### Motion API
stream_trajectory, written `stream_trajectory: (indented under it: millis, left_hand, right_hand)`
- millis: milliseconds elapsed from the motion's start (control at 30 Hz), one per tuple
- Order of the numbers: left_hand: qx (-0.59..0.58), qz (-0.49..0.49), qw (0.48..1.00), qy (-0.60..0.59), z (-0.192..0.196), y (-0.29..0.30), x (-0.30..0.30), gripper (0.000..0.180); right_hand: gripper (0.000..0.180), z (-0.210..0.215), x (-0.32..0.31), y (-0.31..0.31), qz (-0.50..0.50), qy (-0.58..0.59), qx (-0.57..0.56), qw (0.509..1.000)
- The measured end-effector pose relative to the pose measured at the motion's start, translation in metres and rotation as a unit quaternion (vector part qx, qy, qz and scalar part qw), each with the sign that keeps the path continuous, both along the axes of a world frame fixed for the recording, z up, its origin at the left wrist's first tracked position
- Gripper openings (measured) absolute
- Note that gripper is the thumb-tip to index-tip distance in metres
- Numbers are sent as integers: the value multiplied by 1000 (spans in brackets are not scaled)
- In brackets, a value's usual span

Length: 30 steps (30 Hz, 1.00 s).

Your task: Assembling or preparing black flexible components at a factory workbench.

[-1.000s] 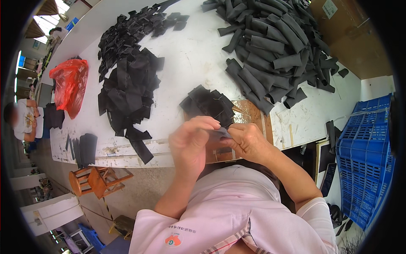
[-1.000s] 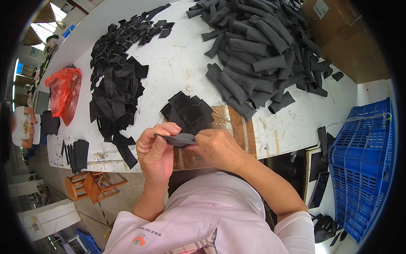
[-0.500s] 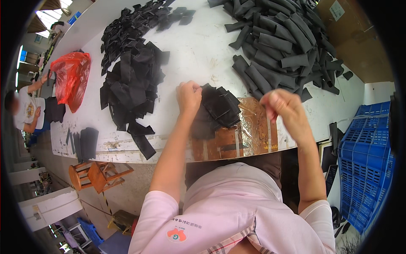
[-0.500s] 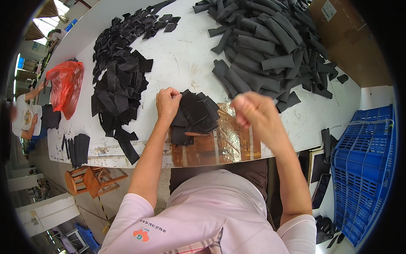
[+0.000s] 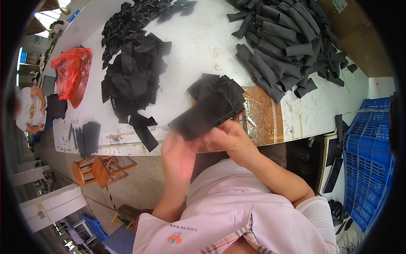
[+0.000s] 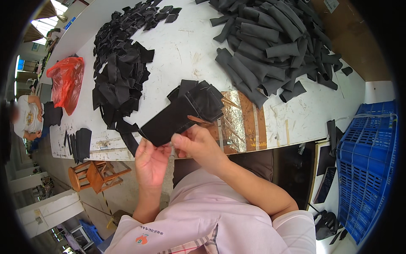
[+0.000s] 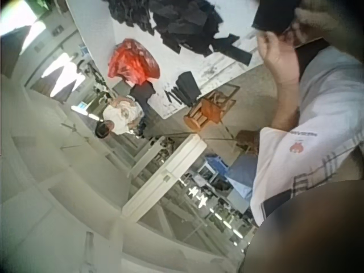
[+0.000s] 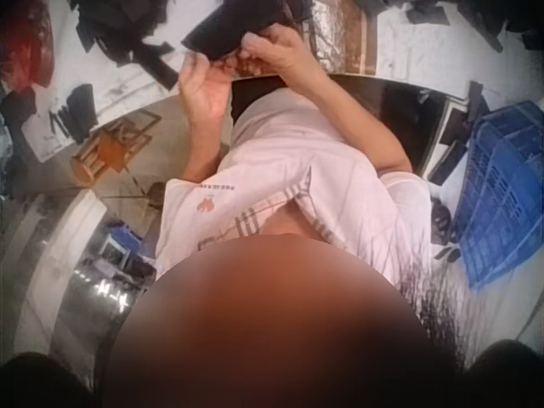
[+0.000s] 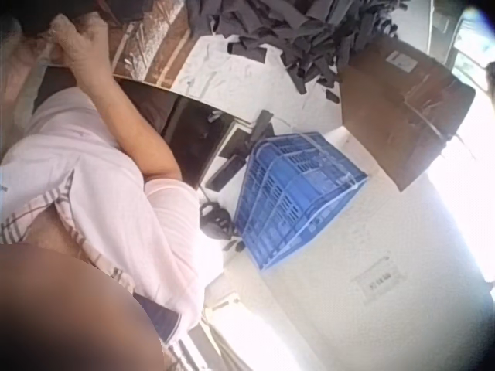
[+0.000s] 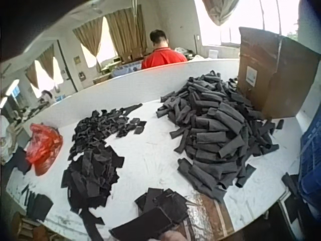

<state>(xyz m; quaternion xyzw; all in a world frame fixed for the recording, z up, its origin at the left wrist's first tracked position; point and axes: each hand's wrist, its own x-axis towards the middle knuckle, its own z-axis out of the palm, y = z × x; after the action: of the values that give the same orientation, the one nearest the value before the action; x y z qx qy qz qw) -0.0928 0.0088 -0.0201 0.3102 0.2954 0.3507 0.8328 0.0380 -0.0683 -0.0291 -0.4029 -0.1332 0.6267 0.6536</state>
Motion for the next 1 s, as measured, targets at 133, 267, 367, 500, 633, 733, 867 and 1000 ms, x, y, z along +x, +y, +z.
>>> stream_trajectory:
  millis: [133, 267, 367, 500, 633, 733, 867, 1000]
  left_hand:
    - [-79, 13, 995, 64, -16, -21, -9, 19]
    - [-36, -18, 980, 196, -16, -29, -2, 12]
    - [135, -6, 942, 307, -7, -32, -1, 13]
    - [175, -19, 961, 215, 14, -33, -1, 15]
    - [97, -56, 972, 205, 28, -30, 3, 15]
    - [55, -79, 970, 223, 26, -26, 6, 13]
    - [10, -76, 980, 185, 22, -27, 8, 10]
    - [12, -48, 979, 198, 13, -24, 10, 6]
  right_hand:
    - [14, 21, -10, 7, -102, 3, -37, 994]
    - [8, 0, -2, 0, -138, -533, 32, 835]
    - [8, -1, -3, -3, -143, -605, 29, 782]
    - [16, -2, -3, -8, -145, -666, 40, 730]
    - [21, -8, 2, -11, -148, -717, 76, 677]
    - [23, -7, 2, -13, -137, -741, 69, 654]
    - [26, -12, 4, -15, -147, -770, 80, 616]
    - [31, -4, 7, -19, -54, -784, 67, 615]
